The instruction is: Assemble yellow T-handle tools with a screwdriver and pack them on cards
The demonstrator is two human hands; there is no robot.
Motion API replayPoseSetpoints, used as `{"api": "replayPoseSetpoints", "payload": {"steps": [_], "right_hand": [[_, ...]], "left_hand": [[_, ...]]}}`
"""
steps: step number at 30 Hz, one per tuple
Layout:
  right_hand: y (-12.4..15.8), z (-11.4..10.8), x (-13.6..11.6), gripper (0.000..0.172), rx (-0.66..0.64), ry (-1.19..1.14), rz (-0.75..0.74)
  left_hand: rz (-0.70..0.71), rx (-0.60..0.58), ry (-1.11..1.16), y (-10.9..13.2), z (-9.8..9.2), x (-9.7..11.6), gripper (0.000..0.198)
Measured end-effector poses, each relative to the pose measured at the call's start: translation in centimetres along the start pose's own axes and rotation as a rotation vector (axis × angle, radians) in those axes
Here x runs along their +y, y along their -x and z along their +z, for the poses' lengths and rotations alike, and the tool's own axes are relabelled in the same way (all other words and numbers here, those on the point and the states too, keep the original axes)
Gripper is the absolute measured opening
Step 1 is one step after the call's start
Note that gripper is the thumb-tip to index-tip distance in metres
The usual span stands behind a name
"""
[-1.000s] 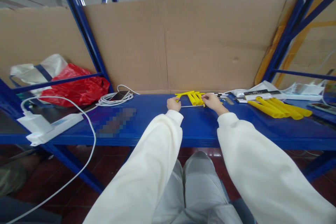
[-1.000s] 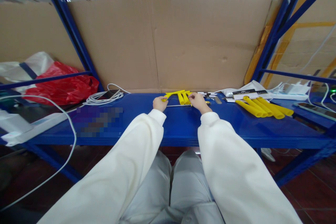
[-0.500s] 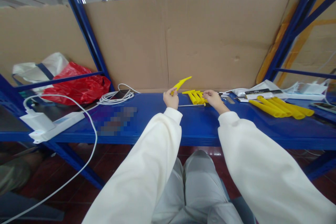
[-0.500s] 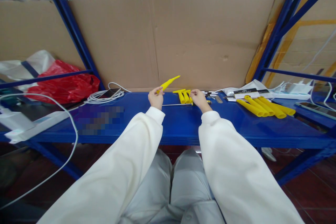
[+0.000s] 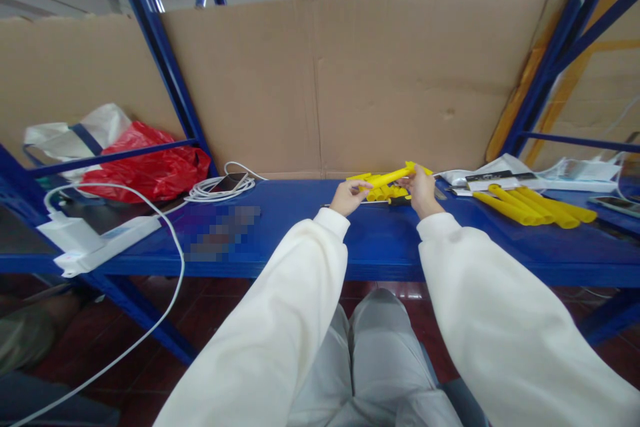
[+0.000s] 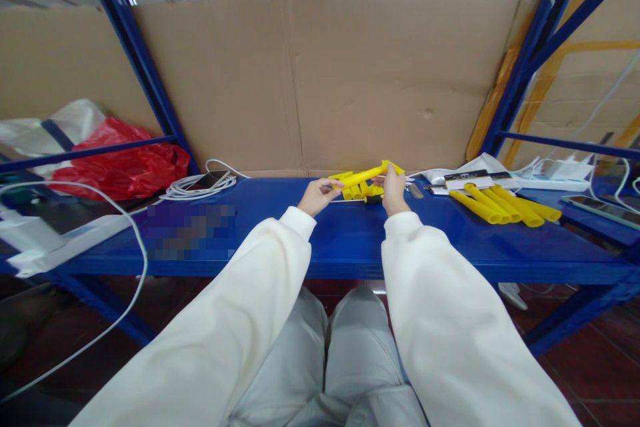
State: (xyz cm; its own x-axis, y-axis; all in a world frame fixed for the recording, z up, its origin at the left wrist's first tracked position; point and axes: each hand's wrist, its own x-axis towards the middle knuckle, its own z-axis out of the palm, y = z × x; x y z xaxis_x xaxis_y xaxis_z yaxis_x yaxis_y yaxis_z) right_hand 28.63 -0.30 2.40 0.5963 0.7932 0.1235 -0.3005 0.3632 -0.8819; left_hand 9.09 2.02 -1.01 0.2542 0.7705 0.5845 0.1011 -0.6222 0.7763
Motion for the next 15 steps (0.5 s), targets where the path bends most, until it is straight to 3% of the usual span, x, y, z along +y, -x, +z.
{"api": "replayPoseSetpoints", "payload": {"steps": [3, 5, 10, 15], "right_hand": [[0.3, -0.1, -0.2, 0.018, 0.042, 0.034, 0.013], [0.7, -0.2, -0.2, 0.019, -0.009, 0.079, 0.05], [1.2, -0.3, 0.3, 0.01, -0.223, 0.207, 0.107], [0.1, 0.1, 1.7, 0.005, -0.283, 0.417, 0.018]], "left_hand": [[0.045, -0.059, -0.21, 0.5, 0.2, 0.3, 0.037], [0.024, -0.093, -0.382, 1.0, 0.1, 0.9, 0.052], [-0.052, -0.238, -0.787, 2.0, -0.2, 2.9, 0.058], [-0.087, -0.295, -0.915, 2.3, -0.3, 3.9, 0.058]]}}
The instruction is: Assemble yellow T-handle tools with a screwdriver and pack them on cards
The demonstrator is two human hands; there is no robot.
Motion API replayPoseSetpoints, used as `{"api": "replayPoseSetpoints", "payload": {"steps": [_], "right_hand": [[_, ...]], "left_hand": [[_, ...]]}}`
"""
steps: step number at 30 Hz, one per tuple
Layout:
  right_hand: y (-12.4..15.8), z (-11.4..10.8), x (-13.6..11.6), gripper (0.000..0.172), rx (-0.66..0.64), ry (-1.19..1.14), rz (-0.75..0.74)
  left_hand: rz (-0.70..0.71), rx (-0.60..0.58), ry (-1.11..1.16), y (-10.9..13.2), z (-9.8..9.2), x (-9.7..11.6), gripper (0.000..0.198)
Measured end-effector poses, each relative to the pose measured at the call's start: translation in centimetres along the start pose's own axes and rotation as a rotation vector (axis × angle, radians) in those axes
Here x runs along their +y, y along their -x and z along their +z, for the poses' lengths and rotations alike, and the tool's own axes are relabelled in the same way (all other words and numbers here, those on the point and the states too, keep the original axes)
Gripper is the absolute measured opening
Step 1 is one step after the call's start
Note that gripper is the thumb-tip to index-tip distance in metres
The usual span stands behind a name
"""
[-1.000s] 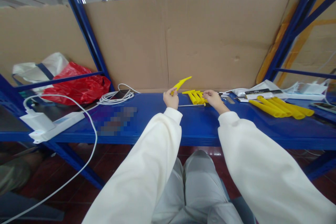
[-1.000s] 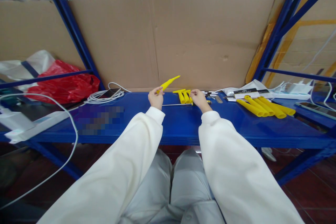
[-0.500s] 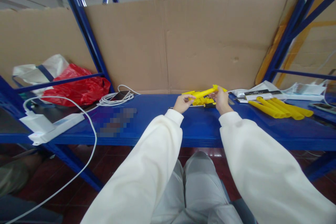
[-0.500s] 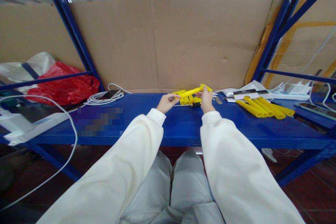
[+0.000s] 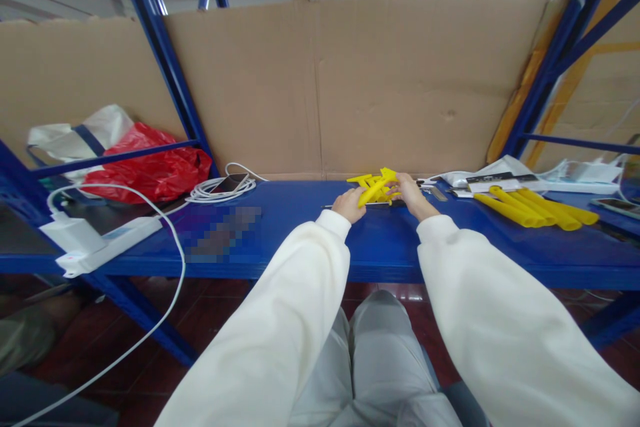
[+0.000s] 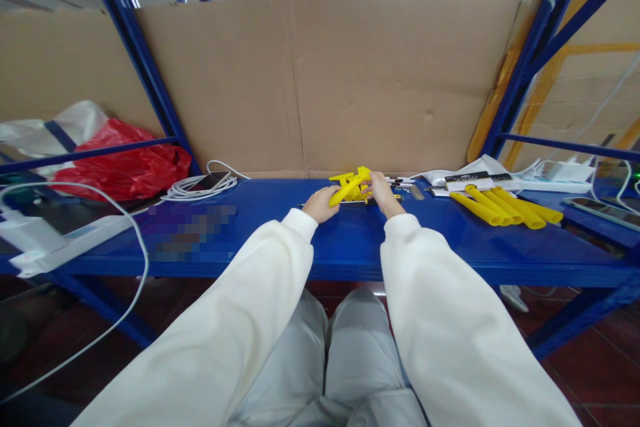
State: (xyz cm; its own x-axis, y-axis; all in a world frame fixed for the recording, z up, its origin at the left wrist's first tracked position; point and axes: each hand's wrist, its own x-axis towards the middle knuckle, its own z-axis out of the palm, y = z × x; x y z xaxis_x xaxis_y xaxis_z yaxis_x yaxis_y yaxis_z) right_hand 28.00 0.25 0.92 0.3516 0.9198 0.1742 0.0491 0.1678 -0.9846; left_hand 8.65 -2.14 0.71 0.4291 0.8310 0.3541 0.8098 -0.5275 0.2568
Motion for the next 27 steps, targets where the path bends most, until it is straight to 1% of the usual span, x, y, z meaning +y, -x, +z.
{"api": "replayPoseSetpoints", "payload": {"steps": [2, 4, 8, 10, 12, 15, 21, 22, 23, 24, 25, 27], "right_hand": [[-0.8, 0.0, 0.7, 0.002, 0.021, 0.129, -0.082], [-1.6, -0.2, 1.5, 0.005, 0.013, 0.254, -0.184], [-2.4, -0.7, 2.6, 0.006, -0.114, 0.513, -0.443], [-2.3, -0.8, 2.7, 0.009, -0.178, 0.619, -0.53], [-2.0, -0.8, 2.6, 0.011, -0.218, 0.687, -0.559], [-1.4, -0.6, 2.3, 0.013, -0.265, 0.71, -0.556], [-0.7, -0.1, 1.8, 0.01, -0.379, 0.566, -0.55], [-0.6, -0.2, 1.6, 0.009, -0.363, 0.546, -0.539], [-0.6, -0.4, 1.3, 0.009, -0.321, 0.54, -0.523], [-0.7, -0.8, 1.0, 0.009, -0.248, 0.556, -0.501], [-0.8, -1.3, 0.7, 0.01, -0.149, 0.592, -0.467], [-1.1, -2.6, 0.1, 0.015, 0.104, 0.732, -0.35]], "left_hand": [[-0.002, 0.0, -0.016, 0.1, -0.1, 0.1, 0.059], [-0.007, 0.008, -0.033, 0.2, -0.2, 0.2, 0.058], [-0.029, -0.004, -0.08, 0.4, -0.5, 0.5, 0.055], [-0.037, -0.015, -0.102, 0.5, -0.7, 0.6, 0.053], [-0.044, -0.022, -0.113, 0.6, -0.9, 0.7, 0.051], [-0.059, -0.029, -0.119, 0.7, -1.0, 0.8, 0.047], [-0.14, -0.004, -0.116, 0.5, -0.9, 0.8, 0.03], [-0.152, 0.001, -0.107, 0.5, -0.9, 0.8, 0.029], [-0.161, 0.004, -0.095, 0.5, -0.9, 0.8, 0.029], [-0.169, 0.005, -0.083, 0.4, -0.9, 0.8, 0.028], [-0.176, 0.005, -0.074, 0.4, -0.9, 0.8, 0.027], [-0.189, -0.004, -0.064, 0.4, -0.9, 0.8, 0.027]]}}
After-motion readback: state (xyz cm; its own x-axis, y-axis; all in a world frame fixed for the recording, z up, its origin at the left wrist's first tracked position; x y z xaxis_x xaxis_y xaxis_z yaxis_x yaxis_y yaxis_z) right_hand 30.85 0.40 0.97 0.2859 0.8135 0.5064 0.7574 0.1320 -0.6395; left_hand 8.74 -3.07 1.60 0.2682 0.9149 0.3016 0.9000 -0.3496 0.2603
